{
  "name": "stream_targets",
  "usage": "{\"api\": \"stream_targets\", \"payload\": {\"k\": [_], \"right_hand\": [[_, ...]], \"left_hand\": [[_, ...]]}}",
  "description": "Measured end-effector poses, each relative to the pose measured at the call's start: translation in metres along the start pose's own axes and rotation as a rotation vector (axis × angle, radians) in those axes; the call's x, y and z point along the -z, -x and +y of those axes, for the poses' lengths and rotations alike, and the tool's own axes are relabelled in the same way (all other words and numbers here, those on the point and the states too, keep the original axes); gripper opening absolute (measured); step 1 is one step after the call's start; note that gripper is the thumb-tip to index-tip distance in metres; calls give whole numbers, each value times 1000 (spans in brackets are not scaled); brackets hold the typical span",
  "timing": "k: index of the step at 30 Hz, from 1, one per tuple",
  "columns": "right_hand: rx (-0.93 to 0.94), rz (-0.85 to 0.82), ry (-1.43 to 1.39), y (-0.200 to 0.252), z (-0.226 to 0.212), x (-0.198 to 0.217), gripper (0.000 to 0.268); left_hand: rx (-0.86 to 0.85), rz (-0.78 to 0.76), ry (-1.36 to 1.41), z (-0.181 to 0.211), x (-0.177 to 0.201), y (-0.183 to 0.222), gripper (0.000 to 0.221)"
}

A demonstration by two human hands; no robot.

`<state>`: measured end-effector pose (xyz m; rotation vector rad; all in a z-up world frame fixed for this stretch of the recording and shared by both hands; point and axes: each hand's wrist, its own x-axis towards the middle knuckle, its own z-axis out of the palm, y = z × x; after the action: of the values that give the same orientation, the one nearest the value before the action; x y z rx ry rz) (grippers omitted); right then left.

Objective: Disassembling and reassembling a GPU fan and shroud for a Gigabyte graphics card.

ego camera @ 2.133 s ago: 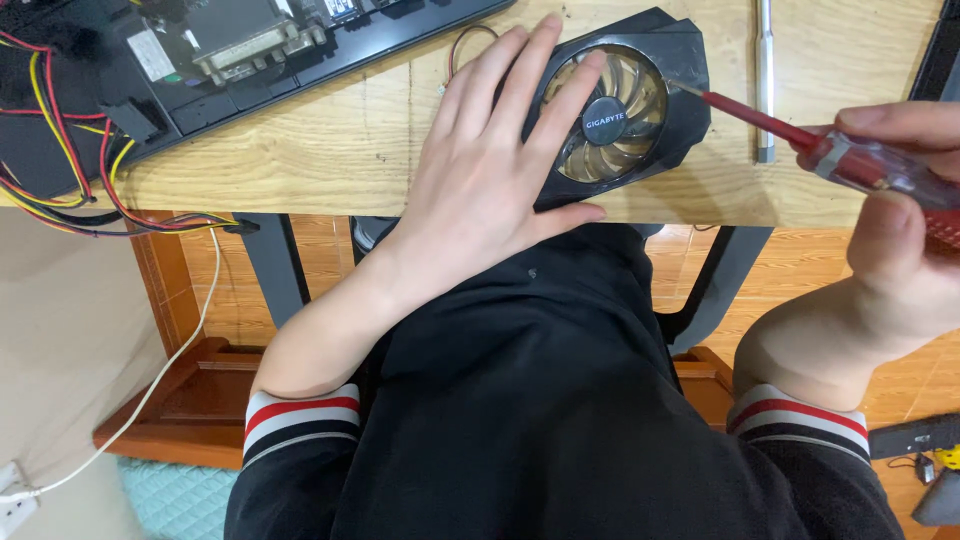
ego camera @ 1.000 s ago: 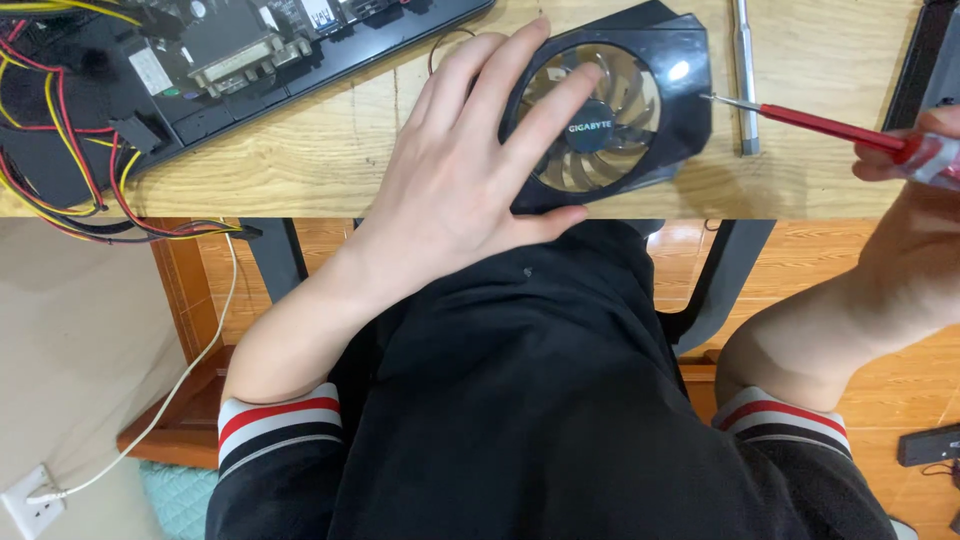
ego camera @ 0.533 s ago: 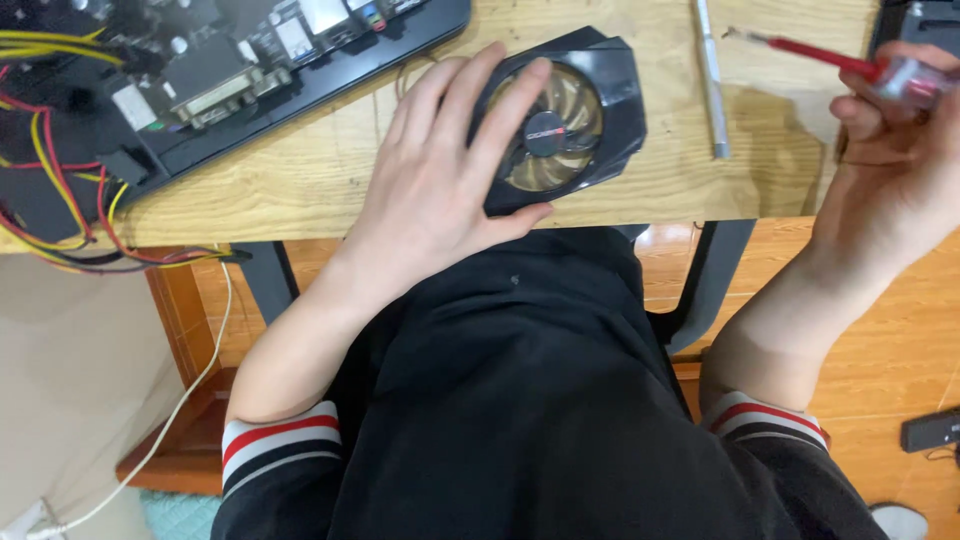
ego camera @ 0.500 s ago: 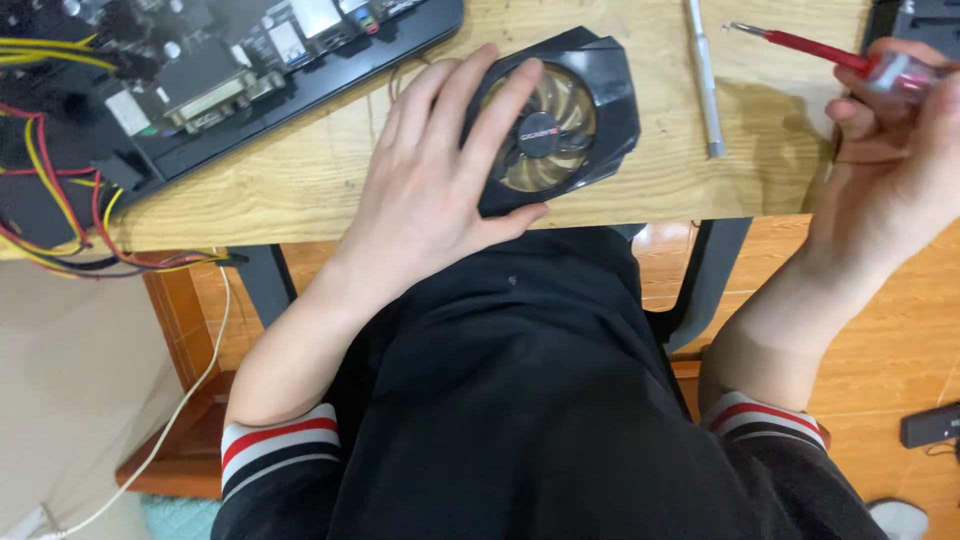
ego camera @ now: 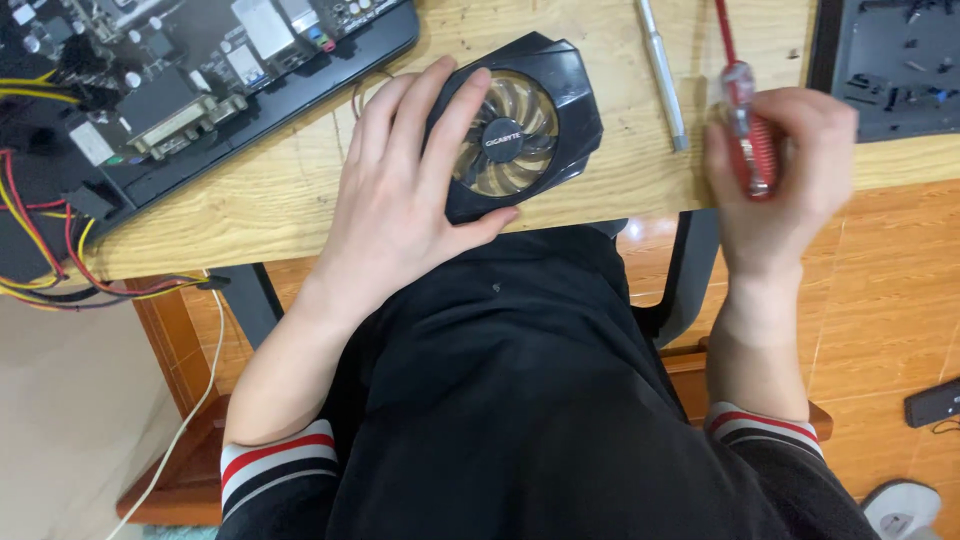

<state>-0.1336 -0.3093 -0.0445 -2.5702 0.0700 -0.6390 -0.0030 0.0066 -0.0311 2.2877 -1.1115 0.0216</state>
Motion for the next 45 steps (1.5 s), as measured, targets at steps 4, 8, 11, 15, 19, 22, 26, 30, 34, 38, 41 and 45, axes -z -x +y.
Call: {"api": "stream_targets", "payload": {"k": [4, 8, 11, 15, 19, 22, 26, 30, 34, 38, 41, 45], "right_hand": [[78, -50, 118, -3, -1, 8, 51], [128, -153, 161, -1, -3, 19, 65], [125, -219, 179, -14, -18, 29, 75], [104, 86, -82, 11, -2, 24, 33], [-351, 217, -829, 24, -38, 5, 19], [-628, 24, -1307, 37, -32, -12, 20], [-744, -143, -1437, 15, -62, -25, 32], [-437, -214, -1067, 60, -26, -49, 40], [-725, -162, -1549, 58, -40, -53, 50], [-796, -271, -1779, 44, -70, -40, 77], [-590, -309, -1917, 34, -87, -33, 86], [-523, -297, -2000, 44, -85, -34, 92]], "left_hand": [[-17, 12, -3, 1, 1, 0, 109], [-7, 23, 22, 1, 1, 2, 110], [-34, 61, 56, 1, 3, 3, 113], [-59, 75, 116, 9, 13, 0, 119], [-58, 16, 82, 26, 36, 5, 115], [-106, 6, 177, 38, 43, 2, 119], [-157, -41, 273, 50, 51, 7, 112], [-185, -79, 330, 54, 53, 6, 104], [-194, -52, 250, 53, 57, 4, 92], [-188, -58, 229, 52, 57, 4, 79], [-197, -27, 216, 53, 55, 5, 77], [-180, -19, 182, 56, 56, 6, 76]]}}
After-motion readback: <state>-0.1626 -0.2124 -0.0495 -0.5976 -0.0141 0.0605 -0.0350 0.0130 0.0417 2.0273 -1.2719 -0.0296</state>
